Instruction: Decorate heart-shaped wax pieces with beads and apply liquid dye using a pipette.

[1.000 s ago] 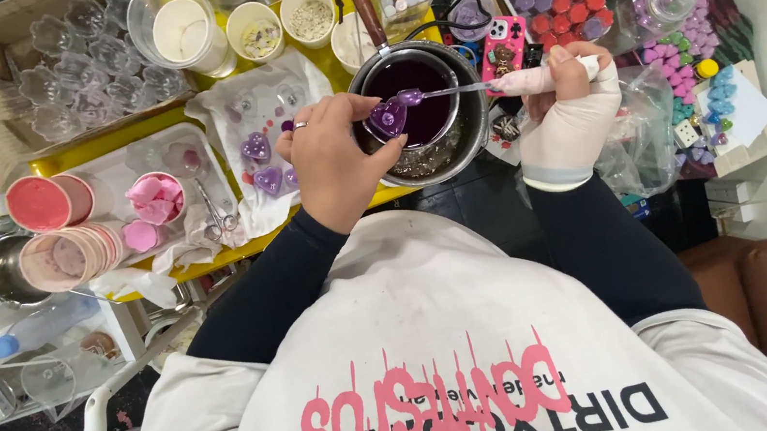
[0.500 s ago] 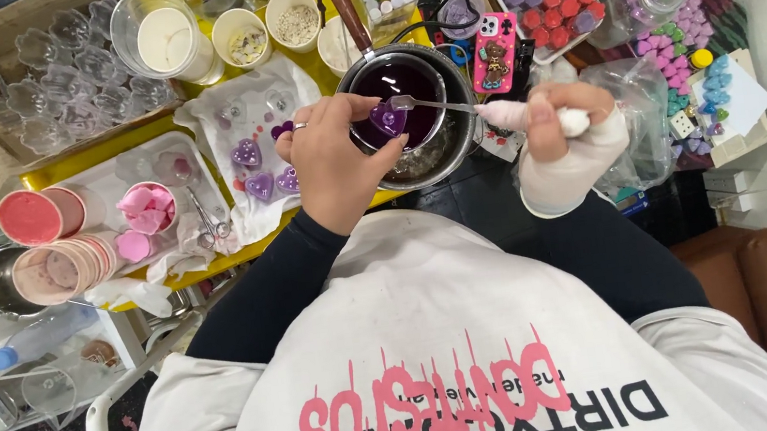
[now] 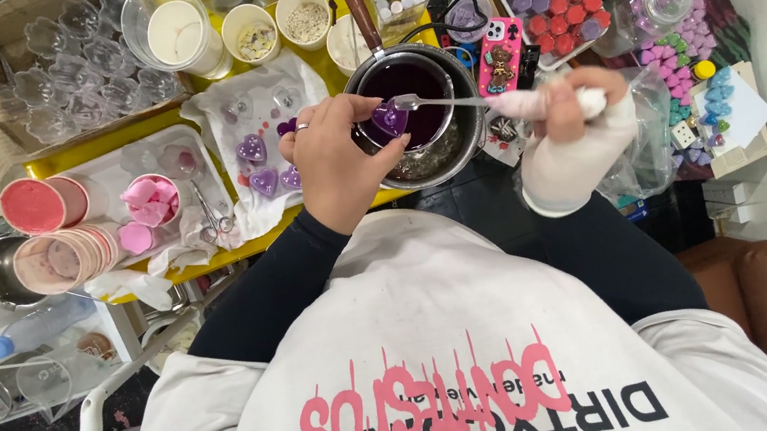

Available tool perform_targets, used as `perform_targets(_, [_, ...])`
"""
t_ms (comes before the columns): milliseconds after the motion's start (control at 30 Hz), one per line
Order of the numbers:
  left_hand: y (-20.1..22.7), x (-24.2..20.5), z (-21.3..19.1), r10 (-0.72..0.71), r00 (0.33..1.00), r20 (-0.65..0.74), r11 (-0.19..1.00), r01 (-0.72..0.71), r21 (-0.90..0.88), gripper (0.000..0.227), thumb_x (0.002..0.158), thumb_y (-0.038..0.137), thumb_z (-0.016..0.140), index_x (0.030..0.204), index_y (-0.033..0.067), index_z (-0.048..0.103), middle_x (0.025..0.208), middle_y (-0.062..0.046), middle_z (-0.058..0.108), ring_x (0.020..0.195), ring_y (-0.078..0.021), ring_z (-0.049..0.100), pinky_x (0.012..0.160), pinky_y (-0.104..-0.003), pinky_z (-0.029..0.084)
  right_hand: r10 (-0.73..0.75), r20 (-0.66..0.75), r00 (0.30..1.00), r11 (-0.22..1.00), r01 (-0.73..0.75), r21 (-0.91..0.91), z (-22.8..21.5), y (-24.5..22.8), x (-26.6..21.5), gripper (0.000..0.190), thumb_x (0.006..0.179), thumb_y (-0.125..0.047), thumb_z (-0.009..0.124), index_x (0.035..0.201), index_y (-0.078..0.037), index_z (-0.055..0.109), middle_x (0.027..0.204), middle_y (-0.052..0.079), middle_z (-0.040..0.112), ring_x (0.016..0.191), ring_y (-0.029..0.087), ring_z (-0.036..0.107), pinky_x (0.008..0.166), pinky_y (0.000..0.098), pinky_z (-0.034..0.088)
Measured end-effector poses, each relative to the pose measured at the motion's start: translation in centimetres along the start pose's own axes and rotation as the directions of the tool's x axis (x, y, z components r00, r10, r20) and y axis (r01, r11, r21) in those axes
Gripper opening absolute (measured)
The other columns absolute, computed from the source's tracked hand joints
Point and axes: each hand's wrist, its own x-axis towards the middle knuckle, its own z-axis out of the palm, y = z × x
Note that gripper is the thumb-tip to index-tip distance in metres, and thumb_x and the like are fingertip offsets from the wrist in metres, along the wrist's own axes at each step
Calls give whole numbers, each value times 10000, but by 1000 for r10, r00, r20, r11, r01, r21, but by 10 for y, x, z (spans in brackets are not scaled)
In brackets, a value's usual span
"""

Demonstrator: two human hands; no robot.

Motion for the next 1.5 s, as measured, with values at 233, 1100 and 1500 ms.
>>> perform_targets(233, [-6, -6, -2, -18, 1000, -14, 1000, 18, 26, 413, 715, 297, 909, 1040, 141, 709, 974, 33, 732, 999, -180, 618, 850, -398, 286, 229, -155, 961, 958, -195, 211, -18, 35, 14, 58, 1063, -80, 625, 1102, -47, 598, 782, 145, 720, 673, 264, 721, 556, 285, 466])
perform_targets(1100, [-8, -18, -19, -44, 999, -3, 998, 44, 39, 411, 700, 285, 924, 1032, 167, 712, 992, 41, 715, 1025, -181, 628, 868, -403, 298, 360, -133, 924, 915, -321, 244, -7, 51, 14, 91, 1014, -80, 644, 1072, -52, 579, 778, 177, 737, 564, 188, 637, 508, 269, 409])
perform_targets(1500, [5, -4, -9, -26, 998, 57, 1000, 26, -8, 416, 707, 285, 908, 1042, 151, 701, 960, 50, 736, 979, -150, 634, 865, -403, 282, 185, -55, 981, 978, -178, 109, -1, -1, -3, 67, 1077, -94, 614, 1101, -61, 561, 821, 183, 748, 578, 121, 638, 501, 204, 363])
